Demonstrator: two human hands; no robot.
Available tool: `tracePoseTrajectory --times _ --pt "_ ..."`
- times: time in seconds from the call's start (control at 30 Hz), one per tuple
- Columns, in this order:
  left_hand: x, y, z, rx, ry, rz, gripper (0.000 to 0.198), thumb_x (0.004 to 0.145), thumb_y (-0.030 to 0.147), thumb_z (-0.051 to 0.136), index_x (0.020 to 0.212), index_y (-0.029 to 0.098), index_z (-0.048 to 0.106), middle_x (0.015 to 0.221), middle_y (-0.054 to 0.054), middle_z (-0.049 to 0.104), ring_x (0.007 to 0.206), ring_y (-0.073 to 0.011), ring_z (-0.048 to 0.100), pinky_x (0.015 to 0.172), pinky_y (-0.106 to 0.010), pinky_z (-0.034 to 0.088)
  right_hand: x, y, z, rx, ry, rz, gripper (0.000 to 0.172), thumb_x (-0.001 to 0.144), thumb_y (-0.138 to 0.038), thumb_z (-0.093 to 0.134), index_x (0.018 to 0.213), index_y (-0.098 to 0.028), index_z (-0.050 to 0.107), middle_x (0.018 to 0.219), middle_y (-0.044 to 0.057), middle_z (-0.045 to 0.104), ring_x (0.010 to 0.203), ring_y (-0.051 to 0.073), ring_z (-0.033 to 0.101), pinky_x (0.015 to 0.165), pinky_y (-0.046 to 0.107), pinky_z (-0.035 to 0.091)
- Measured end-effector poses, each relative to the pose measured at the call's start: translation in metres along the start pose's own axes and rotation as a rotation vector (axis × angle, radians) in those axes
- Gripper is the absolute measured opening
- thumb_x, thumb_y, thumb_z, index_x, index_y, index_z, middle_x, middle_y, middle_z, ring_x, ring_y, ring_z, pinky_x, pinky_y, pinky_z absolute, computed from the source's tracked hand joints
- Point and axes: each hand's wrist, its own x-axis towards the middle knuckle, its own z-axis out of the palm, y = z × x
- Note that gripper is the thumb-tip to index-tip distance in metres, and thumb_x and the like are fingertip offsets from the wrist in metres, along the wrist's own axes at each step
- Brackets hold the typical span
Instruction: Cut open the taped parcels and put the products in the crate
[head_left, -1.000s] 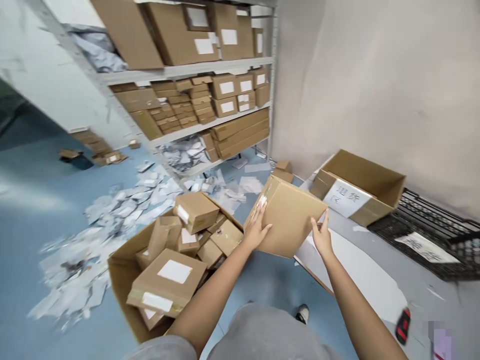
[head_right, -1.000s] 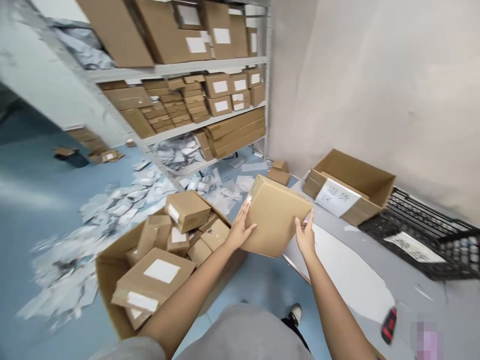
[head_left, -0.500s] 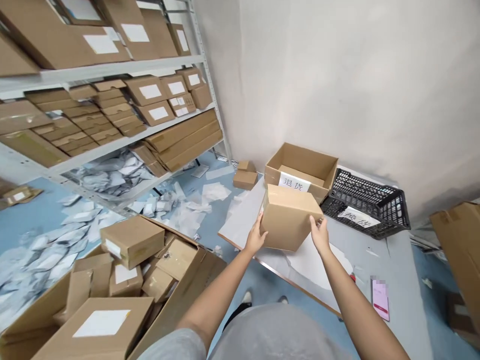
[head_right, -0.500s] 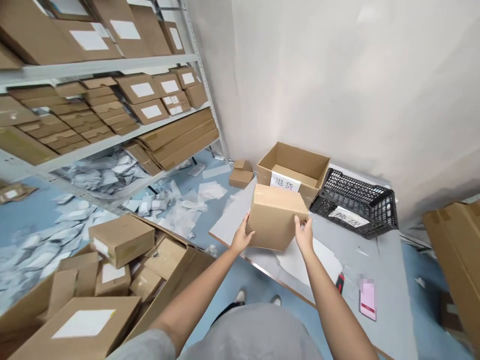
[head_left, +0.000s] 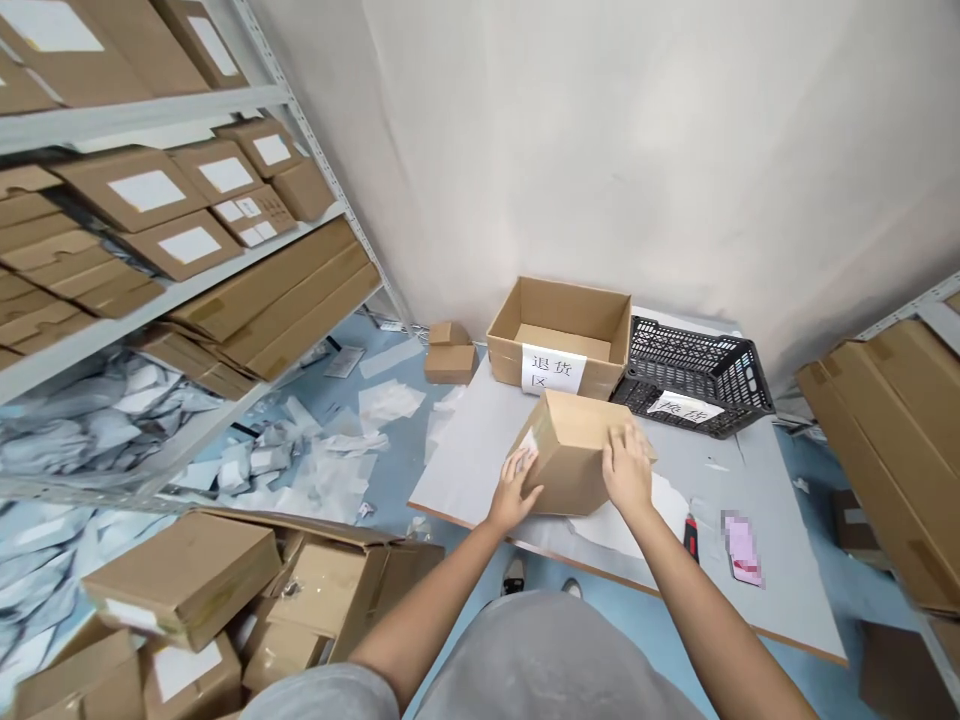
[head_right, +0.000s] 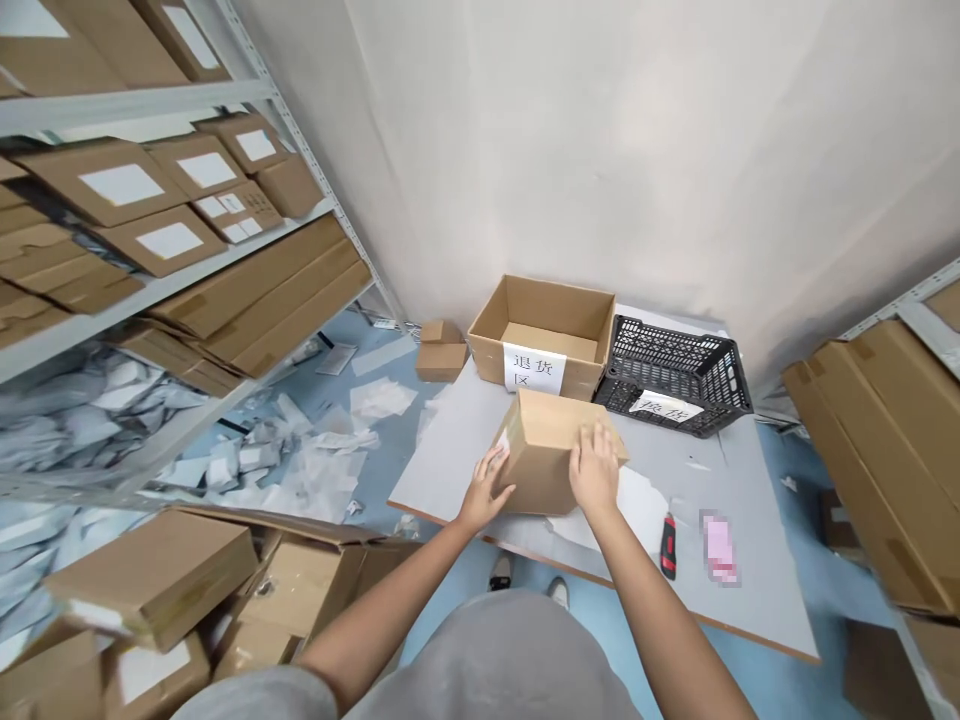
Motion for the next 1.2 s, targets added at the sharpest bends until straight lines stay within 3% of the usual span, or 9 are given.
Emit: tracePoseTrajectory --times 0.13,0.27,0.33,0.53,0.67,0.8,0.93,1.07,1.2 --pt "0.013 -0.001 0.005 0.047 -0.187 0.017 0.09 0.092 0.045 0.079 0.169 0.036 0.033 0.181 -0.011 0.005 0.165 -0.0379 0.017 0.13 -0.056 0.03 0.008 -0.015 -0.009 0.01 -0.156 0.0 0.064 0.108 -0.053 0.039 0.162 -0.023 0.049 0.165 0.014 0.051 0.155 0.035 0.042 0.127 0.056 0.03" --pt "0.041 -0.015 0.006 0.039 -0.398 -0.092 0.153 0.062 0.066 0.097 0.174 0.031 0.0 0.179 -0.018 -0.013 0.166 -0.0457 -0.002 0.132 -0.062 0.019 0.01 0.004 -0.017 0.055 -0.138 0.165 0.093 0.09 -0.072 0.065 0.165 -0.022 0.044 0.161 0.018 0.054 0.152 0.042 0.046 0.125 0.058 0.034" --pt "0.06 -0.017 0.007 0.042 -0.475 -0.165 0.167 0.053 0.071 0.099 0.173 0.029 -0.009 0.178 -0.022 -0.014 0.165 -0.048 -0.007 0.13 -0.067 0.014 0.01 0.022 -0.022 0.112 -0.12 0.19 0.095 0.087 -0.071 0.068 0.166 -0.023 0.043 0.163 0.016 0.052 0.154 0.042 0.043 0.127 0.059 0.031" --pt "0.104 0.012 0.004 0.124 -0.57 -0.172 0.135 0.07 0.074 0.087 0.173 0.039 0.007 0.181 -0.012 -0.004 0.163 -0.0542 -0.005 0.125 -0.074 0.021 0.006 0.077 -0.044 0.345 -0.07 0.304 0.083 0.09 -0.06 0.066 0.163 -0.025 0.048 0.165 0.01 0.052 0.154 0.035 0.045 0.13 0.053 0.031" --pt "0.111 0.034 -0.012 0.287 -0.5 -0.059 0.119 0.077 0.07 0.084 0.171 0.046 0.016 0.181 -0.003 0.012 0.164 -0.0503 0.006 0.126 -0.072 0.021 -0.012 0.103 -0.038 0.578 -0.075 0.383 0.078 0.088 -0.056 0.064 0.159 -0.026 0.052 0.16 0.009 0.058 0.148 0.033 0.053 0.125 0.049 0.039" --pt "0.104 0.04 -0.016 0.429 -0.503 0.008 0.113 0.078 0.07 0.083 0.17 0.045 0.023 0.181 -0.004 0.016 0.164 -0.047 0.012 0.125 -0.072 0.02 -0.039 0.121 -0.011 0.71 -0.06 0.415 0.076 0.085 -0.054 0.061 0.155 -0.026 0.053 0.16 0.009 0.058 0.148 0.031 0.053 0.123 0.046 0.042" --pt "0.087 0.04 0.005 0.493 -0.502 0.08 0.106 0.085 0.072 0.075 0.171 0.04 0.022 0.181 -0.008 0.013 0.165 -0.0455 0.011 0.126 -0.074 0.012 -0.063 0.137 0.01 0.647 -0.041 0.457 0.071 0.088 -0.06 0.054 0.151 -0.028 0.055 0.155 0.009 0.062 0.143 0.029 0.057 0.121 0.043 0.044" --pt "0.078 0.037 0.032 0.421 -0.372 0.038 0.081 0.102 0.065 0.053 0.171 0.035 0.027 0.18 -0.011 0.015 0.166 -0.0399 0.012 0.129 -0.07 0.01 -0.073 0.149 0.011 0.487 -0.09 0.5 0.076 0.095 -0.067 0.044 0.154 -0.02 0.051 0.154 0.015 0.061 0.143 0.031 0.057 0.122 0.048 0.041" --pt "0.075 0.031 0.048 0.369 -0.146 -0.183 0.116 0.089 0.079 0.063 0.171 0.009 0.019 0.176 -0.028 0.017 0.164 -0.0478 0.013 0.129 -0.066 0.021 -0.078 0.158 0.011 0.368 -0.091 0.446 0.082 0.1 -0.069 0.039 0.165 -0.019 0.038 0.166 0.016 0.048 0.155 0.028 0.044 0.125 0.047 0.036"
